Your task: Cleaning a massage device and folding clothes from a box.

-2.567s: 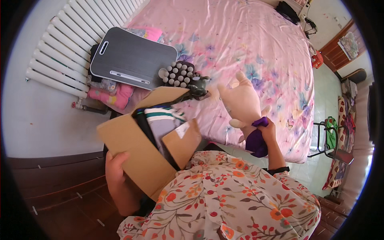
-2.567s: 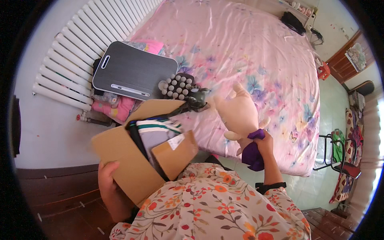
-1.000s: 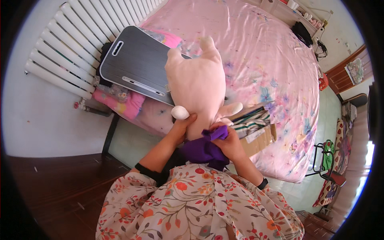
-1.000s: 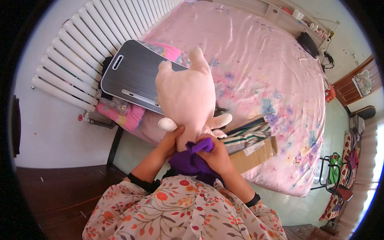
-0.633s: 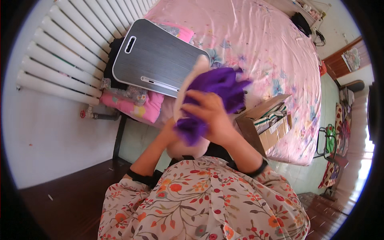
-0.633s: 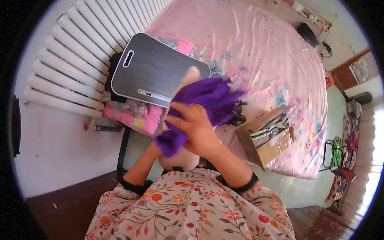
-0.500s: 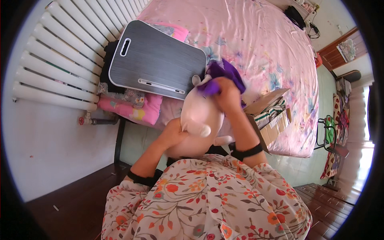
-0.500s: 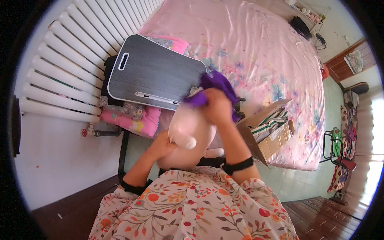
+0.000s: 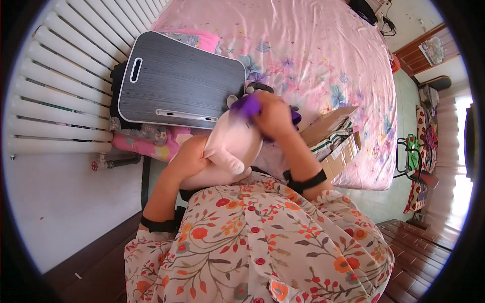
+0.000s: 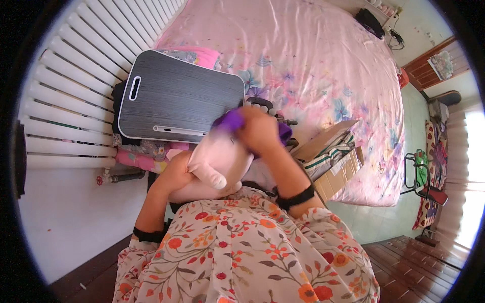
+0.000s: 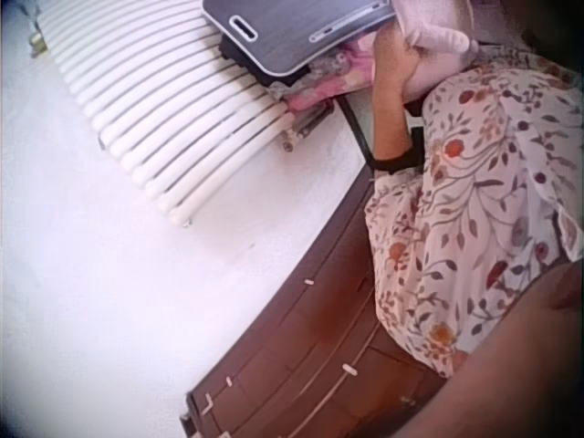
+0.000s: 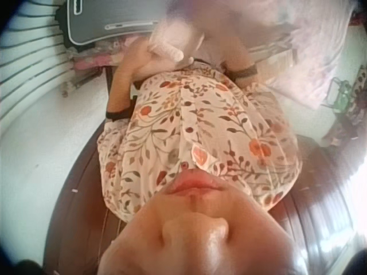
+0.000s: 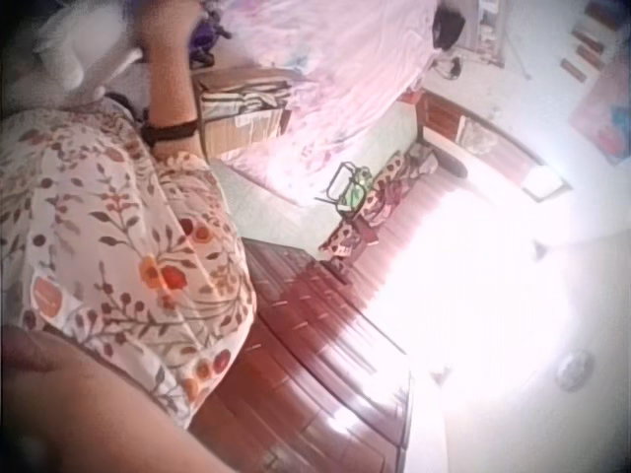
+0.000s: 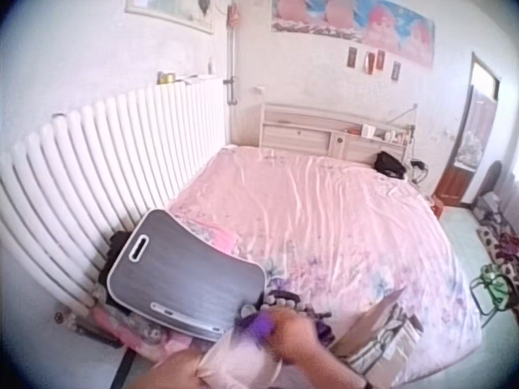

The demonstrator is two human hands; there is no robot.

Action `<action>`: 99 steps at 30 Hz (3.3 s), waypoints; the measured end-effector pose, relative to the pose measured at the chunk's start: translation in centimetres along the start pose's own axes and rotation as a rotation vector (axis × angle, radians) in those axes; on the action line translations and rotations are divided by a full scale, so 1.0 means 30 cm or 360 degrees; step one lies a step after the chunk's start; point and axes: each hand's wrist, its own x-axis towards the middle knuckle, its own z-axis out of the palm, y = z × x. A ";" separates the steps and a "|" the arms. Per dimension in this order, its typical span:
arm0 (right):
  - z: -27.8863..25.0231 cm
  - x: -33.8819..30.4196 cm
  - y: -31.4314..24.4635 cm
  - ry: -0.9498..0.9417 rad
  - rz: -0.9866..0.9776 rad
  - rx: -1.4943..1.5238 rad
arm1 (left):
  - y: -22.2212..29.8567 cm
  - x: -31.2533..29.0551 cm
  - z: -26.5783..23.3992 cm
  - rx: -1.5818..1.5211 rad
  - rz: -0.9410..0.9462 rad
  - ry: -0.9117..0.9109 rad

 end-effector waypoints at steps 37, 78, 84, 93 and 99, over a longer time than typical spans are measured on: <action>0.170 0.472 -0.297 0.0256 -0.0092 -0.0432 | -0.081 0.278 -0.781 0.0576 0.0702 0.1146; 0.609 0.595 -0.279 -0.0678 0.0263 0.0329 | -0.858 0.601 -1.258 -0.0936 -0.0940 0.1043; 0.599 0.547 -0.262 -0.0599 0.0316 0.0289 | -0.668 0.433 -1.050 0.0488 -0.0342 0.0842; 0.562 0.151 -0.055 -0.0855 0.1387 0.0045 | -0.429 0.374 -0.699 0.0268 0.0091 0.0256; 0.345 -0.156 0.184 -0.0239 0.2020 0.0001 | -0.482 0.394 -0.425 -0.0095 -0.0069 -0.0160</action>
